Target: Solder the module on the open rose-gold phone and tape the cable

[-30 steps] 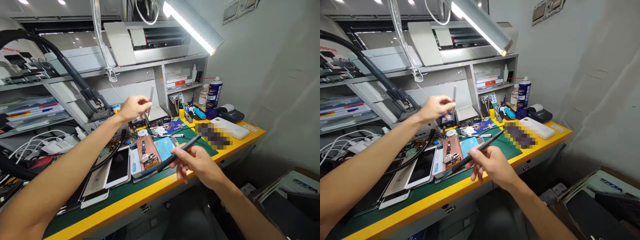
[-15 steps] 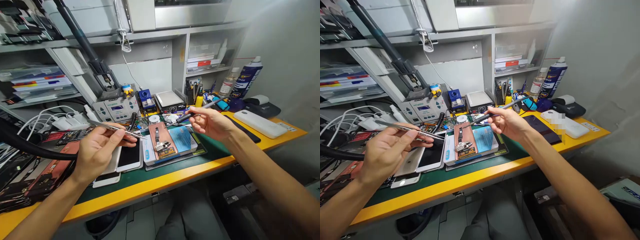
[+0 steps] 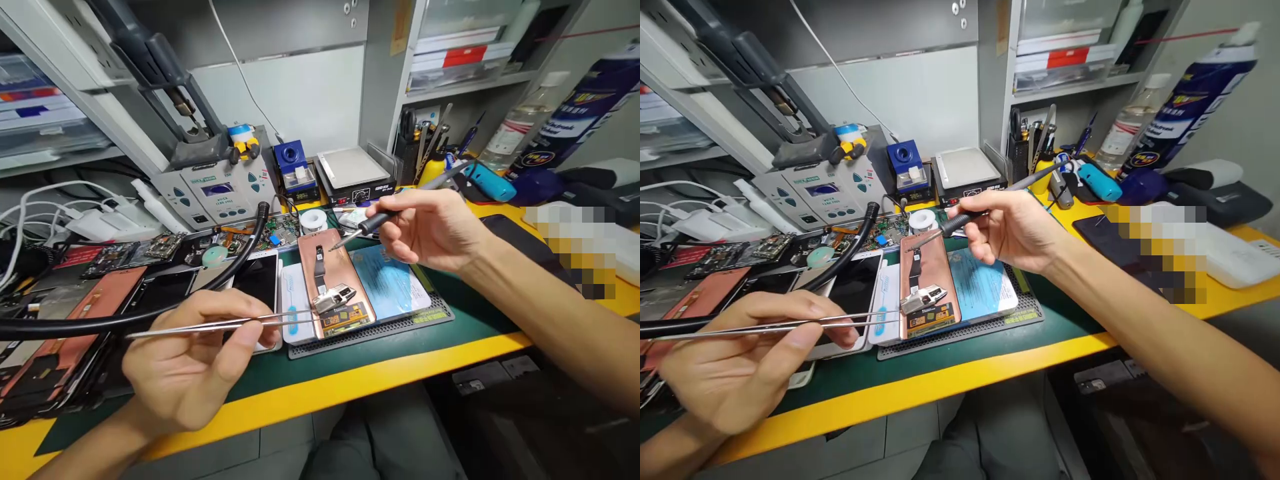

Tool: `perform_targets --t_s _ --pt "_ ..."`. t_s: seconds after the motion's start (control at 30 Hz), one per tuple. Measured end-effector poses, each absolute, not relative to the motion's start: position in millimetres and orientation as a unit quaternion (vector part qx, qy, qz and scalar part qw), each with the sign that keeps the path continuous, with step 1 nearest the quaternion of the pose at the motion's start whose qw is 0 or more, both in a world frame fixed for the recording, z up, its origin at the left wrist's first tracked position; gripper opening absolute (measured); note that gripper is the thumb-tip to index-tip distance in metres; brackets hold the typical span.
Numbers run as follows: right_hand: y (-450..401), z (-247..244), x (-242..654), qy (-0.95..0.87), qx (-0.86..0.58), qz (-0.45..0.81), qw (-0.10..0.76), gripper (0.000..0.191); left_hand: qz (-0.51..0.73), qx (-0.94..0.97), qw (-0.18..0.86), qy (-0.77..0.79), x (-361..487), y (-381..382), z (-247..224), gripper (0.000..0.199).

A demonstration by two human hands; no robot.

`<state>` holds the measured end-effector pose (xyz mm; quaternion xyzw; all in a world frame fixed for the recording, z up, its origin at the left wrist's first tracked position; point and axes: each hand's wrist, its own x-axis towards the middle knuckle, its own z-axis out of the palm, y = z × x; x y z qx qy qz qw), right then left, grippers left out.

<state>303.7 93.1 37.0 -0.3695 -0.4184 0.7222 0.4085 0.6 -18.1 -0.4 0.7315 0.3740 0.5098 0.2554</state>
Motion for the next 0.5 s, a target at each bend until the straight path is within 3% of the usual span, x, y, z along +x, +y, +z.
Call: perform_targets --t_s 0.17,0.3,0.5 --pt "91.7 32.1 308.9 -0.429 -0.371 0.716 0.406 0.012 0.483 0.751 0.214 0.395 -4.4 -16.7 0.4 0.031" --pt "89.1 33.6 310.7 -0.467 -0.364 0.733 0.334 0.028 0.466 0.761 0.213 0.399 -5.0 -18.3 -4.4 0.033" --pt "85.1 34.2 311.3 -0.478 -0.369 0.731 0.320 0.017 0.428 0.774 0.218 0.412 -3.6 -22.9 -10.2 0.031"
